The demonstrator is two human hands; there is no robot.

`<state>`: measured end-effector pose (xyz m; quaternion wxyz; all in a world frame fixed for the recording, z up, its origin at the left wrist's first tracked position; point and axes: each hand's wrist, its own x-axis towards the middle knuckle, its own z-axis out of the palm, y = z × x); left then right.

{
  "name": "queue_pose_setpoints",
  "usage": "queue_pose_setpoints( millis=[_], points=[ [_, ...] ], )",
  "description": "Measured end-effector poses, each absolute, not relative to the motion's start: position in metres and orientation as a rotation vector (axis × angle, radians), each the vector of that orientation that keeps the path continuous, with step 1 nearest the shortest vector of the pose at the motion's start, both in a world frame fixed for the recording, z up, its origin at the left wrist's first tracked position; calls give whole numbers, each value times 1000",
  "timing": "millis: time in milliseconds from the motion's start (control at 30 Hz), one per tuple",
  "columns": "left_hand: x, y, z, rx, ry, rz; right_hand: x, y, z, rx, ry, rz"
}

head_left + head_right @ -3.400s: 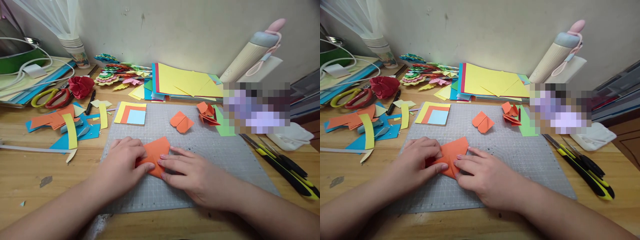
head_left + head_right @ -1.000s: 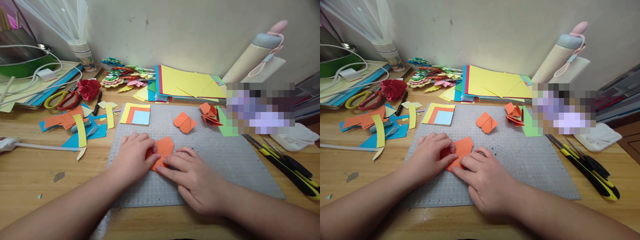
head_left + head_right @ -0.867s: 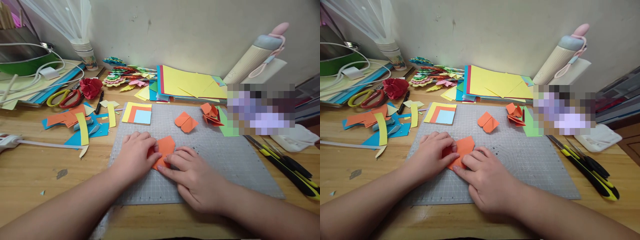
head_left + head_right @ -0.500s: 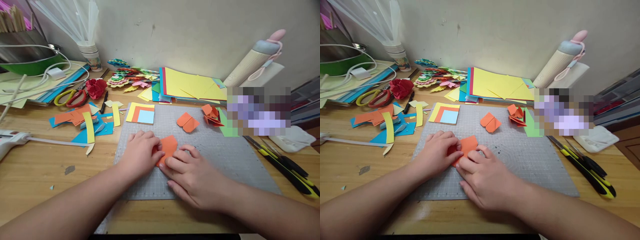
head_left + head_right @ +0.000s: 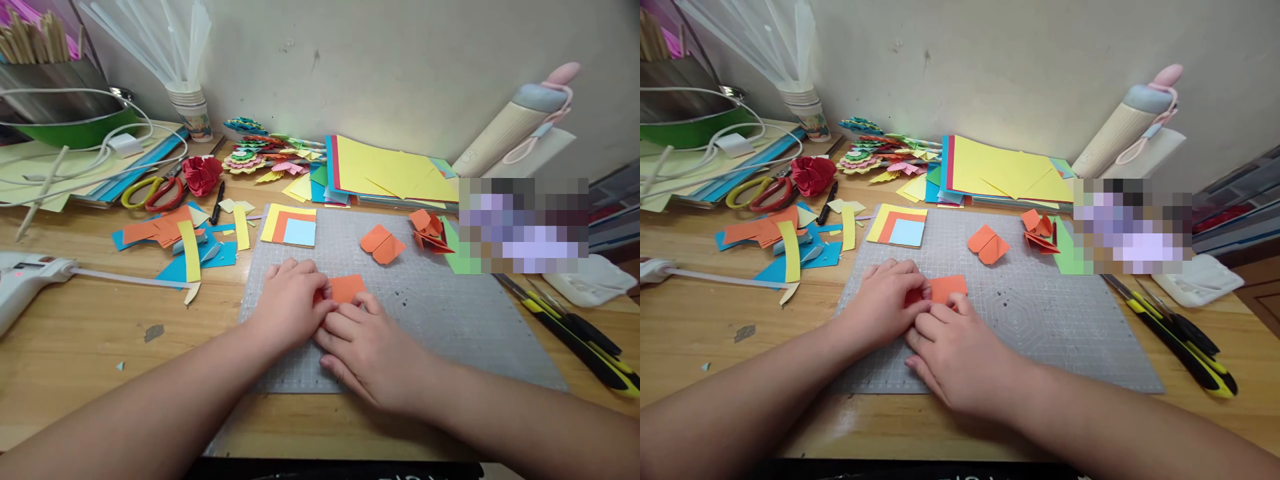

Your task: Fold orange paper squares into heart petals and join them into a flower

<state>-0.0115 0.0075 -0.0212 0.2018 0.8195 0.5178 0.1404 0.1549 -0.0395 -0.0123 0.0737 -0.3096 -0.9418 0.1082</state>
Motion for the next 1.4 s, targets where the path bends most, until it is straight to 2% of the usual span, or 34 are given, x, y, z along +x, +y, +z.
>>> queue_pose_setpoints(
  millis=[367, 600, 733, 833, 1000, 1200, 1400],
  points=[
    [-12, 5, -19, 2272, 1470, 411, 178, -60, -17, -1036, -2689, 326],
    [-12, 6, -19, 2276, 1482, 385, 175, -57, -4, -1322, -2636, 613],
    [-12, 6, -20, 2276, 1484, 372, 179, -59, 4, -1382, -2622, 656],
    [-12, 6, -20, 2283, 1484, 365, 182, -58, 5, -1331, -2622, 675],
    [-12, 6, -20, 2318, 1475, 358, 182, -59, -8, -993, -2624, 461],
    [-10, -13, -16, 2454, 1562, 357, 180, -60, -14, -989, -2631, 504],
    [-22, -22, -19, 2683, 1711, 213, 184, -60, -15, -989, -2627, 520]
  ],
)
